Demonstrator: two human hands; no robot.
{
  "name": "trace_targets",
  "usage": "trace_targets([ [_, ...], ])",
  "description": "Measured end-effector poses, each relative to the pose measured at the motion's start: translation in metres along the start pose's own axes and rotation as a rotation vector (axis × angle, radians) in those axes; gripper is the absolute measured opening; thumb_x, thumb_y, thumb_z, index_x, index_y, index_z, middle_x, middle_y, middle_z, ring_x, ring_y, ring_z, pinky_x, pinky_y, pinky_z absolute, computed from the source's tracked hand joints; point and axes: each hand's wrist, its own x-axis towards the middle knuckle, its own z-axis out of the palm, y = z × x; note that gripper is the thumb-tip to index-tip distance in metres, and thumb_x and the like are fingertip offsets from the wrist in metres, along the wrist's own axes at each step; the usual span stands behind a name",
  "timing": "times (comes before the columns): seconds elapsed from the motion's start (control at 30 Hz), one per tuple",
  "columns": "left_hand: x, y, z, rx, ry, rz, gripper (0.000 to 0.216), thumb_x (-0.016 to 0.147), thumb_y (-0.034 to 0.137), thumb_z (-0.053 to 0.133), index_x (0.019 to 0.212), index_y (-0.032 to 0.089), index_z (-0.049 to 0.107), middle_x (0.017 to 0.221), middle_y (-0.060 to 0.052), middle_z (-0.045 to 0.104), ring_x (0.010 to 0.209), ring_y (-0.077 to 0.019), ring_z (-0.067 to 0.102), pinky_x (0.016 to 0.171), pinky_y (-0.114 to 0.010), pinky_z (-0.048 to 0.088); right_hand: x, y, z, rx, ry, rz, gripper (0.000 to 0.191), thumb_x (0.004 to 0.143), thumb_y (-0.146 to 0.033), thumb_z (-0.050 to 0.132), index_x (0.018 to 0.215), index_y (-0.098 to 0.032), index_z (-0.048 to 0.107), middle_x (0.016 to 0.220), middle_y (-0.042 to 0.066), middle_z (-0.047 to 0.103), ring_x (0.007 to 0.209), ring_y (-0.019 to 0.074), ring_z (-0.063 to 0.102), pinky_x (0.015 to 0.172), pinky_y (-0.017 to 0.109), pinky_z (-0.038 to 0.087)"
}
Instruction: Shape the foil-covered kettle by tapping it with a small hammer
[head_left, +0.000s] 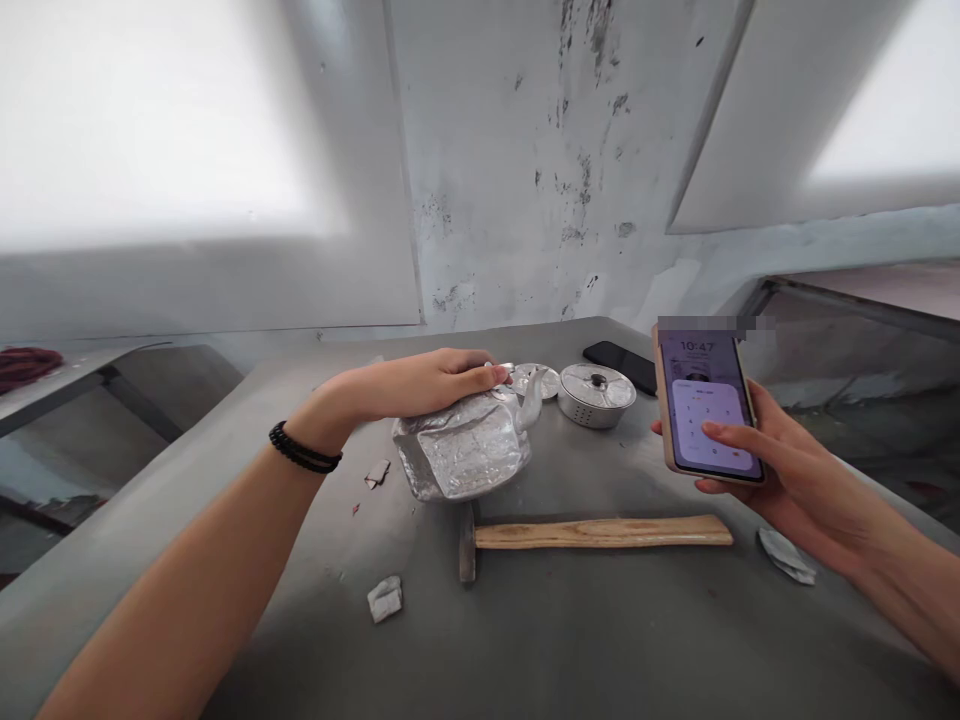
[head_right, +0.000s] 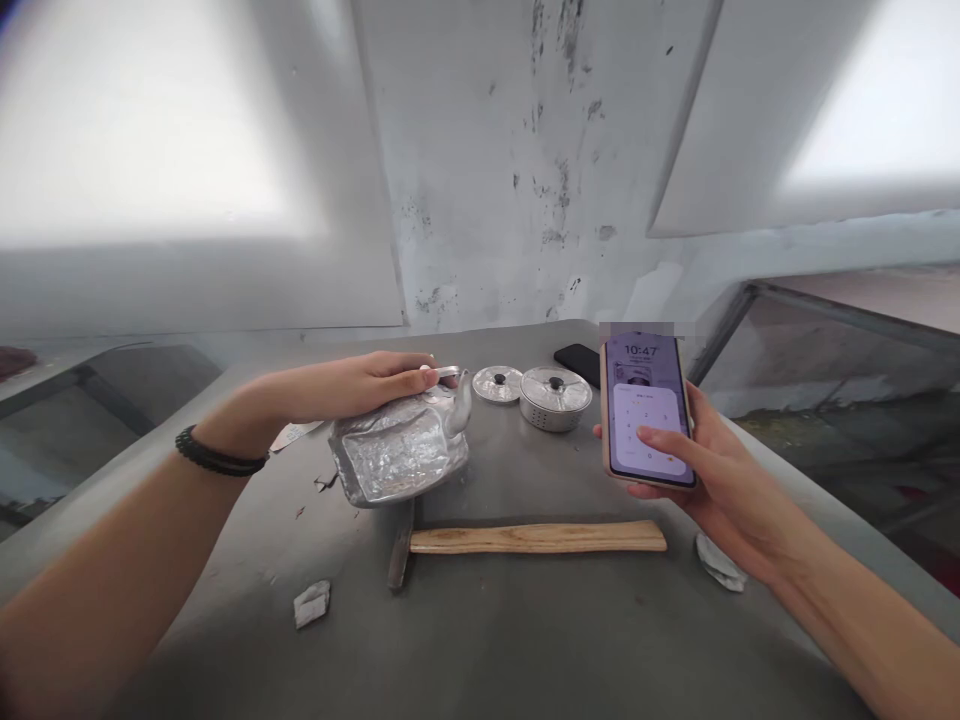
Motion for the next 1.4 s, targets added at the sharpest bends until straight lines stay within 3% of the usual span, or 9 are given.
trace_targets([
  [0.17,0.001,-0.002,0.000,0.001,0.016,0.007,0.068,0.101,0.074,0.034,0.147,0.030,0.057,0.143,-0.006,0.066,0.117,-0.0283,0.061,0.096,-0.036,0.047,-0.001,0.004,0.000,-0.032,0.011,0.023,0.084,0.059,-0.039,0.099,0.135,-0.042,0.061,0.111,0.002,0.079,0.090,0.0258,0.078,0.047,0.022,0.062],
  [0.37,0.001,-0.001,0.000,-0.037,0.019,0.030,0.064,0.102,0.073,0.037,0.142,0.029,0.060,0.140,-0.005,0.068,0.116,-0.0268,0.063,0.097,-0.034,0.046,0.005,0.010,-0.003,0.062,0.091,0.027,0.060,0.071,-0.047,0.091,0.125,-0.041,0.066,0.096,-0.003,0.076,0.063,0.0179,0.072,0.025,0.016,0.040],
  [0.43,0.001,-0.001,0.000,-0.039,0.020,0.029,0.065,0.101,0.073,0.037,0.143,0.029,0.059,0.141,-0.005,0.068,0.118,-0.0268,0.063,0.098,-0.034,0.046,0.005,0.007,-0.002,0.092,0.086,0.023,0.059,0.075,-0.042,0.088,0.129,-0.044,0.065,0.106,-0.002,0.078,0.073,0.0206,0.077,0.030,0.017,0.048],
  [0.53,0.001,-0.001,0.000,-0.039,0.022,0.023,0.065,0.101,0.073,0.037,0.145,0.030,0.058,0.145,-0.005,0.066,0.122,-0.0272,0.062,0.101,-0.034,0.046,0.002,-0.002,0.001,0.183,0.050,0.031,0.079,0.071,-0.023,0.085,0.141,-0.048,0.058,0.127,0.001,0.077,0.097,0.0288,0.081,0.054,0.028,0.068],
  [0.63,0.001,-0.002,0.000,-0.037,0.020,0.013,0.064,0.102,0.072,0.037,0.146,0.031,0.057,0.148,-0.005,0.064,0.123,-0.0277,0.061,0.102,-0.035,0.046,-0.001,-0.008,0.004,0.225,0.051,0.038,0.091,0.063,-0.010,0.083,0.143,-0.046,0.058,0.128,0.002,0.077,0.099,0.0303,0.081,0.068,0.036,0.072],
  [0.77,0.001,-0.002,0.000,-0.046,0.013,0.013,0.062,0.102,0.070,0.038,0.146,0.031,0.058,0.146,-0.005,0.066,0.121,-0.0275,0.062,0.099,-0.035,0.046,0.000,-0.007,0.004,0.279,0.035,0.037,0.072,0.071,-0.016,0.080,0.134,-0.047,0.063,0.134,0.001,0.074,0.102,0.0284,0.080,0.076,0.043,0.071],
  [0.9,0.001,-0.001,0.000,-0.049,0.017,0.024,0.061,0.102,0.070,0.039,0.144,0.031,0.059,0.145,-0.004,0.066,0.121,-0.0268,0.062,0.098,-0.033,0.046,0.005,-0.001,0.000,0.288,0.045,0.026,0.065,0.074,-0.018,0.078,0.131,-0.047,0.065,0.136,-0.001,0.073,0.102,0.0278,0.080,0.076,0.047,0.071],
  [1.17,0.001,0.000,0.000,-0.044,0.014,0.024,0.064,0.101,0.073,0.038,0.143,0.030,0.060,0.136,-0.005,0.070,0.117,-0.0269,0.064,0.097,-0.035,0.046,0.009,0.004,-0.004,0.215,0.039,-0.001,0.095,0.059,-0.010,0.087,0.142,-0.047,0.058,0.132,0.002,0.075,0.100,0.0305,0.080,0.078,0.048,0.071],
  [1.4,0.002,-0.001,0.000,-0.037,0.018,0.027,0.065,0.101,0.074,0.037,0.143,0.030,0.060,0.138,-0.005,0.069,0.115,-0.0266,0.064,0.096,-0.035,0.047,0.006,0.003,-0.001,0.209,0.080,0.004,0.084,0.068,-0.017,0.086,0.143,-0.046,0.058,0.129,0.000,0.076,0.093,0.0287,0.081,0.064,0.040,0.072],
])
